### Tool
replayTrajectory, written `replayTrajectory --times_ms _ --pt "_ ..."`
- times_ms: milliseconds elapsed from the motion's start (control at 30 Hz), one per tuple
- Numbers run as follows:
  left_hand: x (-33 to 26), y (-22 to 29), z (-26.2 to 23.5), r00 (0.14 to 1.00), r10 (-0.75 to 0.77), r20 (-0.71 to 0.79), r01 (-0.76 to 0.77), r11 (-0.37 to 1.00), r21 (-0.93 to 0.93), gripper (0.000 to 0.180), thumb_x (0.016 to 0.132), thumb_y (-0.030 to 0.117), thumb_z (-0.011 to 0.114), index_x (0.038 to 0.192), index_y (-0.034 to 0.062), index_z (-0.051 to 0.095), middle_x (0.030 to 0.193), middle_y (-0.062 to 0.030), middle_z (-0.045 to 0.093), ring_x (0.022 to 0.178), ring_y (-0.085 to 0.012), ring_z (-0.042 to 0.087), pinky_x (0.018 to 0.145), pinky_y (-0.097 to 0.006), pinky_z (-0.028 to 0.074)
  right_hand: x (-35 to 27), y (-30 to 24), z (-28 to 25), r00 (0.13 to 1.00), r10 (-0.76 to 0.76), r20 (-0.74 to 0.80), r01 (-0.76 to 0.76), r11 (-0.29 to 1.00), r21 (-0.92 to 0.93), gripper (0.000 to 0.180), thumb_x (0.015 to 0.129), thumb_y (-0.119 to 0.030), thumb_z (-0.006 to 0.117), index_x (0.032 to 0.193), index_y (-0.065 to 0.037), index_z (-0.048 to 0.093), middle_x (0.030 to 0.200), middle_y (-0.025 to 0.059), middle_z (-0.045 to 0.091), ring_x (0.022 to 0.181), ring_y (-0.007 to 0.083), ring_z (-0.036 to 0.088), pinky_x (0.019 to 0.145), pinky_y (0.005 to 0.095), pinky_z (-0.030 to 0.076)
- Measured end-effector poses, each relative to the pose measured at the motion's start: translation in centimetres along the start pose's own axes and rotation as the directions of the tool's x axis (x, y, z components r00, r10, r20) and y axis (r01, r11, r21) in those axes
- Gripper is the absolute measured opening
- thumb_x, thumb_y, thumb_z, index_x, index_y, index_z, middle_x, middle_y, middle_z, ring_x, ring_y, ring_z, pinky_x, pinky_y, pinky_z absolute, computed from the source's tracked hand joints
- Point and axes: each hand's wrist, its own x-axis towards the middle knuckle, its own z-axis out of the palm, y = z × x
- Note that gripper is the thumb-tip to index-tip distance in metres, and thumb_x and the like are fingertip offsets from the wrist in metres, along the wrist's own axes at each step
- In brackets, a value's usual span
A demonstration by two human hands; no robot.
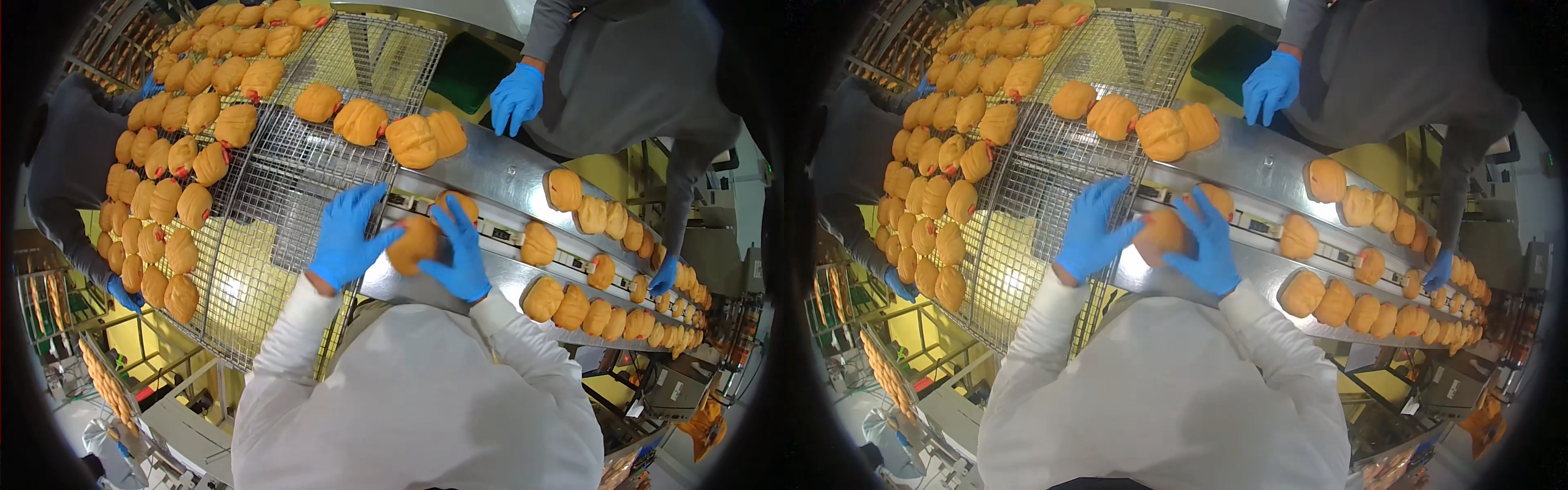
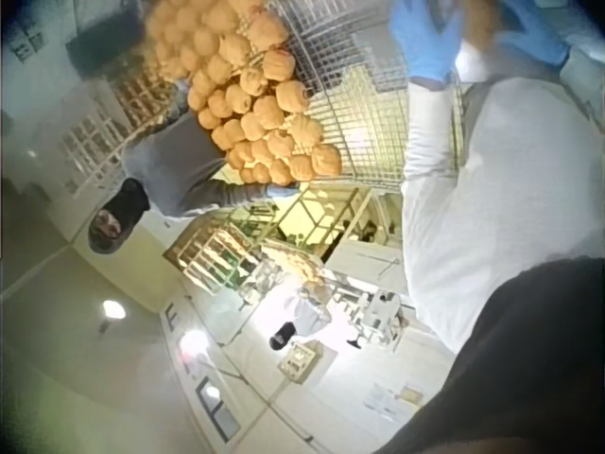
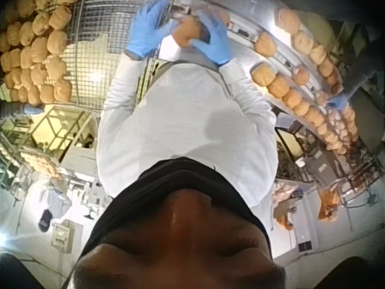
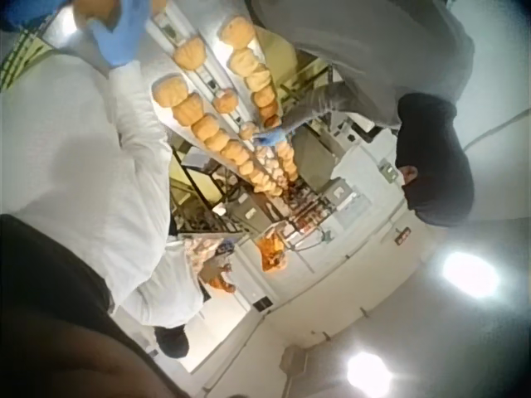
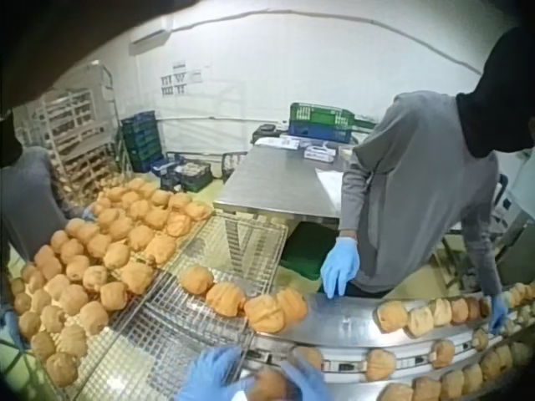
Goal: The person arranges freshly baked buns from a wire rack onto a moving conveyor belt. They then walk to a nearby rack, pull out a tray of buns, and return to the conveyor area.
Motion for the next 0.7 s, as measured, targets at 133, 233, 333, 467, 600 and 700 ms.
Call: replayTrajectory --times_ms 133,233,333,467,600,700 --pt "7.2 -1.1 0.7 0.992 0.119 -0.036 -0.121 0.991 -0.056 0.073 0.083 0.027 0.08 0.149 0.0128 0.052 0.144 -0.0195 0.052 0.134 -0.0404 0.049 0.111 -0.054 0.039 -1.3 -1.9 1.7 0.991 0.005 0.136 0.018 0.986 -0.165 0.074 0.078 -0.042 0.083 0.144 -0.018 0.06 0.16 0.0217 0.039 0.143 0.04 0.041 0.117 0.0514 0.03" --pt "12.4 -2.1 2.7 0.935 0.348 0.065 -0.354 0.914 0.201 0.074 0.082 0.02 0.08 0.15 0.017 0.05 0.15 -0.0181 0.049 0.136 -0.0401 0.049 0.111 -0.051 0.041 -2.0 -2.7 1.6 0.995 0.052 0.087 -0.036 0.984 -0.177 0.078 0.078 -0.042 0.083 0.147 -0.019 0.057 0.158 0.022 0.04 0.141 0.0402 0.043 0.117 0.0504 0.032" --pt "15.0 -3.0 4.0 0.904 0.349 0.249 -0.415 0.857 0.306 0.077 0.079 0.02 0.081 0.149 0.0188 0.051 0.151 -0.0179 0.048 0.135 -0.0401 0.05 0.108 -0.049 0.044 -3.3 -3.4 0.9 0.992 0.115 0.057 -0.1 0.972 -0.211 0.084 0.076 -0.041 0.085 0.151 -0.019 0.052 0.158 0.0226 0.041 0.139 0.0416 0.045 0.116 0.0506 0.035" --pt "15.5 -3.1 4.5 0.898 0.155 0.411 -0.291 0.911 0.292 0.079 0.073 0.024 0.085 0.145 0.0177 0.053 0.147 -0.0183 0.049 0.133 -0.041 0.05 0.105 -0.049 0.047 -2.9 -2.3 0.4 0.992 0.009 0.128 0.011 0.988 -0.152 0.087 0.076 -0.033 0.084 0.154 -0.02 0.048 0.159 0.0232 0.039 0.141 0.0441 0.044 0.117 0.0517 0.037" --pt "12.6 -1.6 3.7 0.944 0.104 0.314 -0.178 0.96 0.216 0.079 0.071 0.025 0.085 0.143 0.0151 0.055 0.141 -0.0183 0.05 0.13 -0.0424 0.051 0.104 -0.051 0.047 1.1 2.2 -0.9 0.993 -0.081 0.088 0.096 0.978 -0.185 0.075 0.078 -0.024 0.081 0.149 -0.018 0.055 0.16 0.0204 0.041 0.144 0.0432 0.042 0.118 0.0504 0.036" --pt "8.3 0.5 2.8 0.993 0.078 0.086 -0.081 0.996 0.031 0.083 0.071 0.029 0.086 0.145 0.0129 0.053 0.14 -0.0192 0.05 0.13 -0.044 0.05 0.107 -0.051 0.045 3.2 4.9 -3.3 0.997 -0.055 0.062 0.075 0.908 -0.411 0.062 0.078 -0.018 0.079 0.138 -0.017 0.066 0.157 0.0183 0.046 0.143 0.0419 0.043 0.118 0.0497 0.038"
